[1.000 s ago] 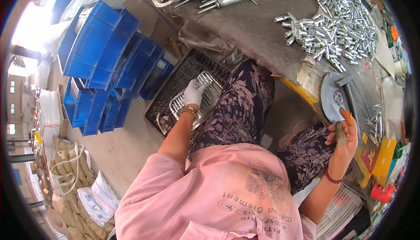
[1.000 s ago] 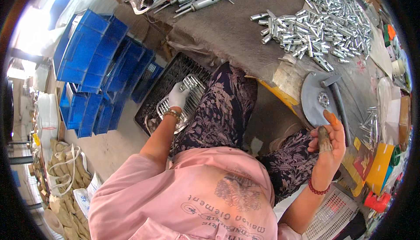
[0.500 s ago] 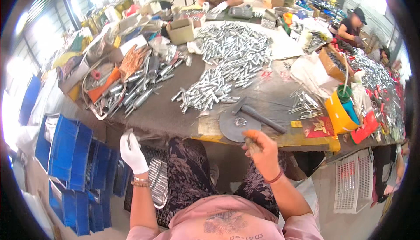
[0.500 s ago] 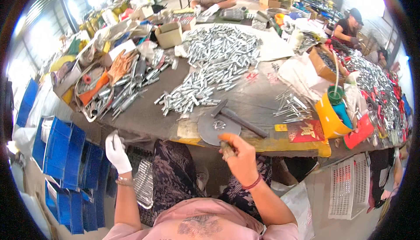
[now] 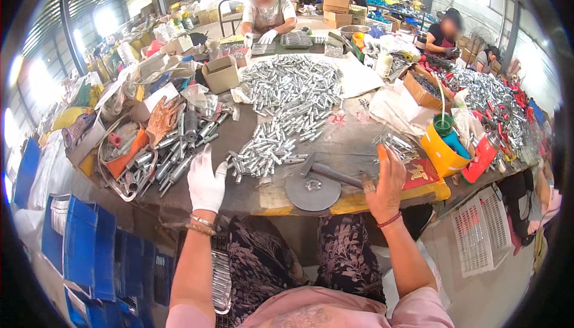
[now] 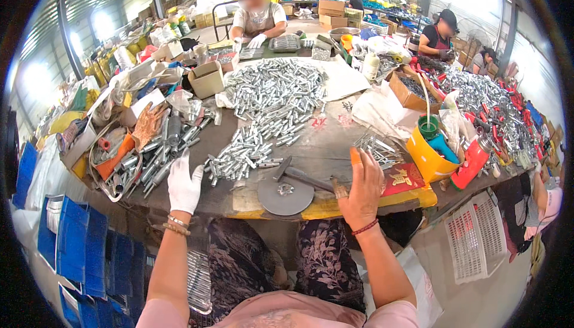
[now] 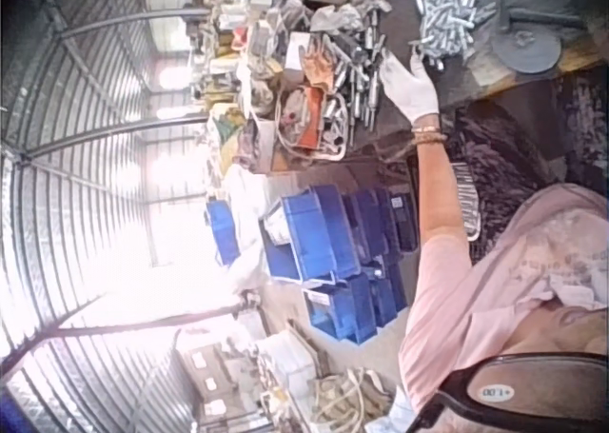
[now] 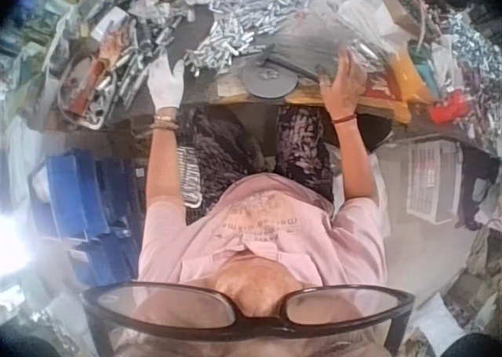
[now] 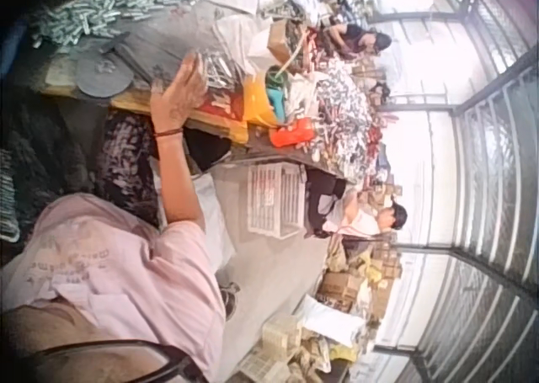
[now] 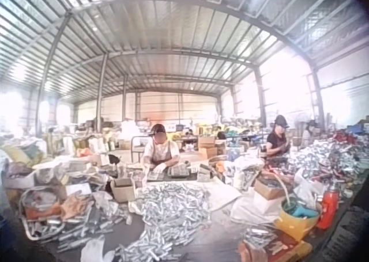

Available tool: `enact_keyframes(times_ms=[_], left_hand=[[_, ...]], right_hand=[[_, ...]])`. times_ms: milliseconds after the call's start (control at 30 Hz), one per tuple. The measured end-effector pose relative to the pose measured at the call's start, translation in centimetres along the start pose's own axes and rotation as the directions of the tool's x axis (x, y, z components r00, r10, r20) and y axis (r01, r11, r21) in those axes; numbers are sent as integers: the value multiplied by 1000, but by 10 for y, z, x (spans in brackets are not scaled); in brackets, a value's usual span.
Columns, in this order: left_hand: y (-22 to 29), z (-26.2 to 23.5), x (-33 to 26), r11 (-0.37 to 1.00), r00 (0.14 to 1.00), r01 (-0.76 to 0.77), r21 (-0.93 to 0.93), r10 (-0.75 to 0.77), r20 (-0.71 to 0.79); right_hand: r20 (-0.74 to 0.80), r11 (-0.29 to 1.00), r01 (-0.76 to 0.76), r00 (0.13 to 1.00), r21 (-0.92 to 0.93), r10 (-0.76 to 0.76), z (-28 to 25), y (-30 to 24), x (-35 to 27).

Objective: Manually assembling small metal pins and plates using a hammer on a workshop table.

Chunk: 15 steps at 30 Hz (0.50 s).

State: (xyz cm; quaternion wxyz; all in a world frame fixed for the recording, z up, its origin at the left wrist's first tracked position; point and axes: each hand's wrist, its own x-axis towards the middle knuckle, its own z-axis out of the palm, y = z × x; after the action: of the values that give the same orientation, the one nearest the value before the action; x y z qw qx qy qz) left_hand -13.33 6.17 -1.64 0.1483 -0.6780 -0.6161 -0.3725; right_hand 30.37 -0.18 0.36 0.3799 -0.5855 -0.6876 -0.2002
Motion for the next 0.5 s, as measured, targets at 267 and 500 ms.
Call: enact_keyframes(times_ms=[267, 500], left_hand=[[1, -1, -2, 997, 992, 72, -16, -70, 105], [-5, 0, 0, 999, 994, 43, 32, -46, 101]], right_hand=[[51, 975, -216, 975, -47, 218, 20, 19, -8], [48, 975, -206, 977, -77, 210, 18, 13, -1]])
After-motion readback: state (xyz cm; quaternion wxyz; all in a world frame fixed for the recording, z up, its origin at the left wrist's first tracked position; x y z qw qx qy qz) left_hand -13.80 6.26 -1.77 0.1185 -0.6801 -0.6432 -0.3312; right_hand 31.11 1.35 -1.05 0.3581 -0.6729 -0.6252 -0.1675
